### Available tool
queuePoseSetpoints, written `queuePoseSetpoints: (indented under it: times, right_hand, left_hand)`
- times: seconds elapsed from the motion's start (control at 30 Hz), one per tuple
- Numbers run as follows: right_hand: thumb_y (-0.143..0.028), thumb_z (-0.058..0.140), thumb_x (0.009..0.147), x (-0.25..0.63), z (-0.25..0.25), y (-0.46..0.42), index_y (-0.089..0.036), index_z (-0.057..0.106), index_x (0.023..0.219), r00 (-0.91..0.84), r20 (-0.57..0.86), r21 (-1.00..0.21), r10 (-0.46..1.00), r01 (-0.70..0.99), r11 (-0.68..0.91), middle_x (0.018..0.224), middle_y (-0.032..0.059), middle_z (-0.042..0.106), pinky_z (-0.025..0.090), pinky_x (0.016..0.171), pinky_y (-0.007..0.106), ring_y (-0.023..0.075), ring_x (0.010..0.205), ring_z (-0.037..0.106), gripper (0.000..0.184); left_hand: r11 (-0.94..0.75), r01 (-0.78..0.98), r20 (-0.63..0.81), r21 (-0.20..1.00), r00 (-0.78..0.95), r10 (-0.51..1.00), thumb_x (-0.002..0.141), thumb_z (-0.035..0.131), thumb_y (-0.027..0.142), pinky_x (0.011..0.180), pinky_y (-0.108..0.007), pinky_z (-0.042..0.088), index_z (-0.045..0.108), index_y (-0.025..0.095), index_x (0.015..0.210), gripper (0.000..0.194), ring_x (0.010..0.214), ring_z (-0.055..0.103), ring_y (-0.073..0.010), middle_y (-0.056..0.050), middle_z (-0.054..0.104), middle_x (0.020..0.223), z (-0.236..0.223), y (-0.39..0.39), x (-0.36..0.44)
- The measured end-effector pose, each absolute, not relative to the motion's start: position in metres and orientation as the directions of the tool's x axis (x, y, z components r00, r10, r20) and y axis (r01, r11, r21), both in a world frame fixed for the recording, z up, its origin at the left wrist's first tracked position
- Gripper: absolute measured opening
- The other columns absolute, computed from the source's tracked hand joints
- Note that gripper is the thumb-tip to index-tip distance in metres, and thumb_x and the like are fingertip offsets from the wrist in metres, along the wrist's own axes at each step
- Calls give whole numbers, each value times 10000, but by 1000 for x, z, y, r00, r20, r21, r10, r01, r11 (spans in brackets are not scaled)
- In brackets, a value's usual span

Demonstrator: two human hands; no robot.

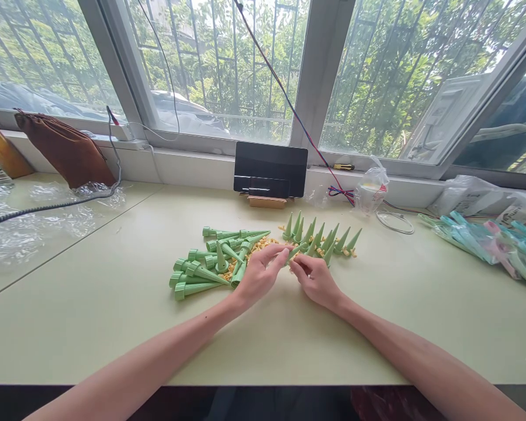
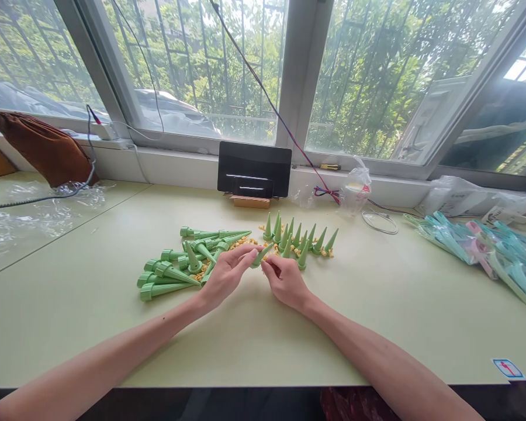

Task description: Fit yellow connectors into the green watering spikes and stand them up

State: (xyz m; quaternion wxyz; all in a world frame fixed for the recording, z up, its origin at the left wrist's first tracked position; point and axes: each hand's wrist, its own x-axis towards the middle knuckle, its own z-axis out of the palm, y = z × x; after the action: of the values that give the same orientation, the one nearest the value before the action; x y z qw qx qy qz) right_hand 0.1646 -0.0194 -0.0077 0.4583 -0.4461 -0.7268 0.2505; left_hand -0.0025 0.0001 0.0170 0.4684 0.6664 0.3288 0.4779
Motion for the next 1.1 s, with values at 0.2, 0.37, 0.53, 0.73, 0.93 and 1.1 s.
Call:
queuePoseSetpoints:
  times: [0.2,0.37,0.53,0.73,0.93,1.1]
  right_hand:
    - [-405,458,971,165,-9,-19,-196,454,659,-174,437,-774,883,427,467,600,-22,435,297,521,265,121,538,351,375]
    - [-373,474,961,166,-10,-18,-199,421,645,-149,445,-771,883,438,463,567,-36,396,267,503,261,114,518,330,364]
    - [-361,469,962,166,-10,-17,-201,415,651,-148,455,-773,878,425,472,571,-41,374,253,500,260,112,516,316,354]
    - [-333,473,956,166,-9,-18,-200,412,649,-150,446,-776,882,427,465,571,-42,357,249,504,259,112,522,305,340]
    - [-325,463,953,166,-10,-17,-193,454,665,-145,435,-784,889,425,453,571,-40,381,259,504,255,112,523,313,317]
    - [-332,459,957,167,-11,-17,-190,494,687,-144,435,-783,889,426,453,573,-37,400,264,503,256,114,519,326,308]
  left_hand:
    - [-359,-40,352,932,320,880,919,570,423,884,-300,516,735,194,888,284,1012,647,-216,-54,722,952,20,1,-3]
    - [-350,-53,348,935,318,882,898,599,425,892,-325,521,713,186,817,277,1020,649,-230,-75,710,1031,19,0,-2]
    - [-357,-18,344,934,320,883,865,648,404,914,-336,506,712,187,776,243,1031,652,-237,-85,709,1056,20,-1,-3]
    - [-348,-3,332,937,313,890,865,648,399,911,-340,495,670,182,694,277,1021,653,-238,-82,710,1073,21,-2,-3]
    - [-355,11,334,935,312,889,851,671,393,934,-346,481,652,178,670,282,1032,646,-233,-79,705,1070,23,-3,-4]
    - [-326,-36,320,945,327,889,839,682,385,898,-339,516,701,179,768,219,1001,654,-223,-82,694,1024,23,-3,-2]
